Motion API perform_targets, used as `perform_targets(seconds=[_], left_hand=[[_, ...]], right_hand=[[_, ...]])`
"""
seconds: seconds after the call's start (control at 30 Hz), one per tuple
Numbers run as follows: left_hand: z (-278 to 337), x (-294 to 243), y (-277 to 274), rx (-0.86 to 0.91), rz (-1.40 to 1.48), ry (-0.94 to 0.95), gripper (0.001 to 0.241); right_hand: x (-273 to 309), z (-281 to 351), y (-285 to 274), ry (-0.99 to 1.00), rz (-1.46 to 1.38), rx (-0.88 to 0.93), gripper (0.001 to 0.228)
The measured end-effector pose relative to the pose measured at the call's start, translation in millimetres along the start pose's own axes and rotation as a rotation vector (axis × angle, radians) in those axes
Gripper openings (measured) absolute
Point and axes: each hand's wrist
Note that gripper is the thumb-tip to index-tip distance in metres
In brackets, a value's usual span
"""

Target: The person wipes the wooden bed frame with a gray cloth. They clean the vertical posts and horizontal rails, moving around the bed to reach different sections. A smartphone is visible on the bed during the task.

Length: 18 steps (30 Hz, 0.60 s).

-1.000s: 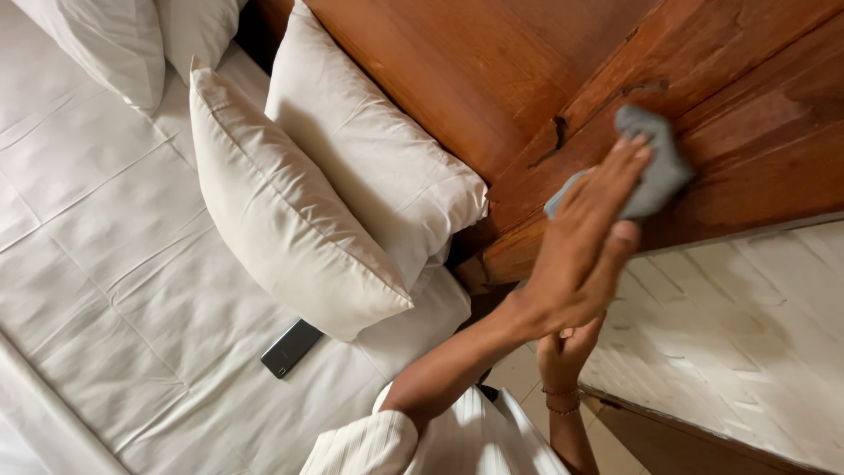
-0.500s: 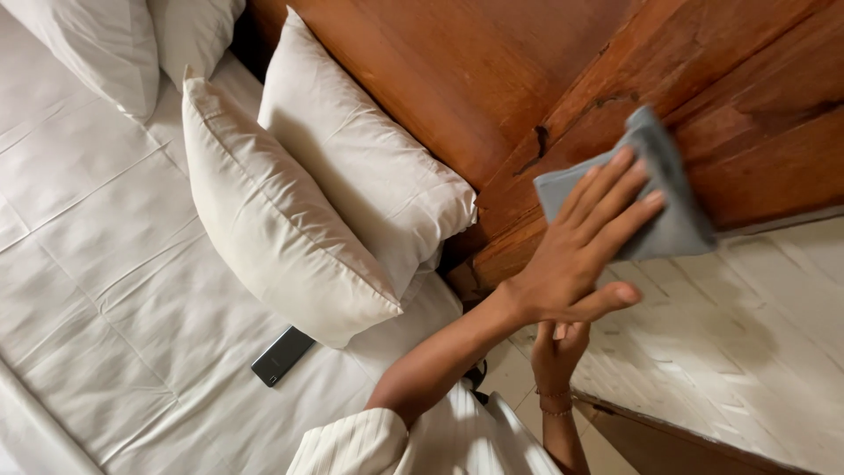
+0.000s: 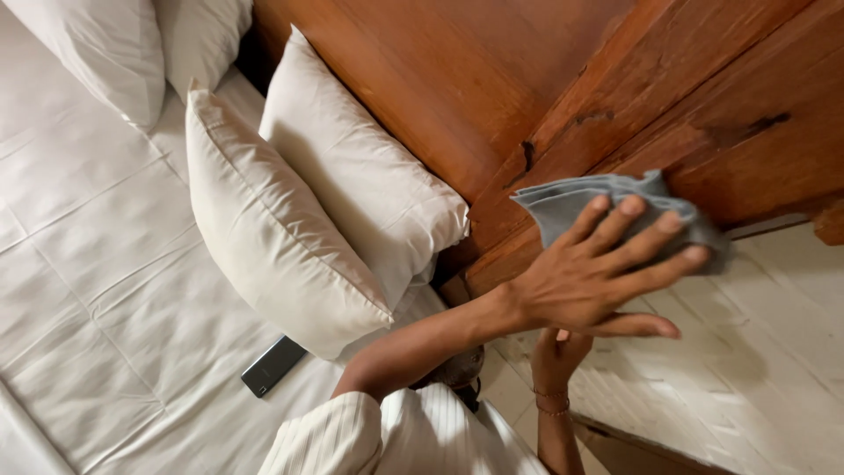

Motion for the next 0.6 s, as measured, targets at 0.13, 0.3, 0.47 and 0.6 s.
perform_targets(seconds=[0.13, 0.3, 0.47, 0.6], left_hand=[[-28.2, -3.9, -72.5, -0.079, -0.013, 0.038, 0.064], [-53.4, -3.7, -95.6, -0.284, -0.219, 0.092, 0.067], [-50.5, -2.0, -67.3, -0.469, -0.089, 0.034, 0.073], [-31.5, -12.3, -81.1, 0.487, -0.385, -0.362, 0.100]], right_hand=[[12.9, -1.2, -5.4, 0.084, -0.079, -0.030, 0.038], [8.7, -2.7, -16.5, 0.111, -0.203, 0.123, 0.022], [8.4, -6.6, -17.0, 0.092, -0.273, 0.132, 0.022], [-32.1, -7.3, -13.4, 0.065, -0.268, 0.040, 0.024]])
Point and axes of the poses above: each hand's wrist, its own z-axis away from the middle knuckle, its own y-axis out of the palm, x = y × z, and after that the axes turned 10 degrees about y, right-handed
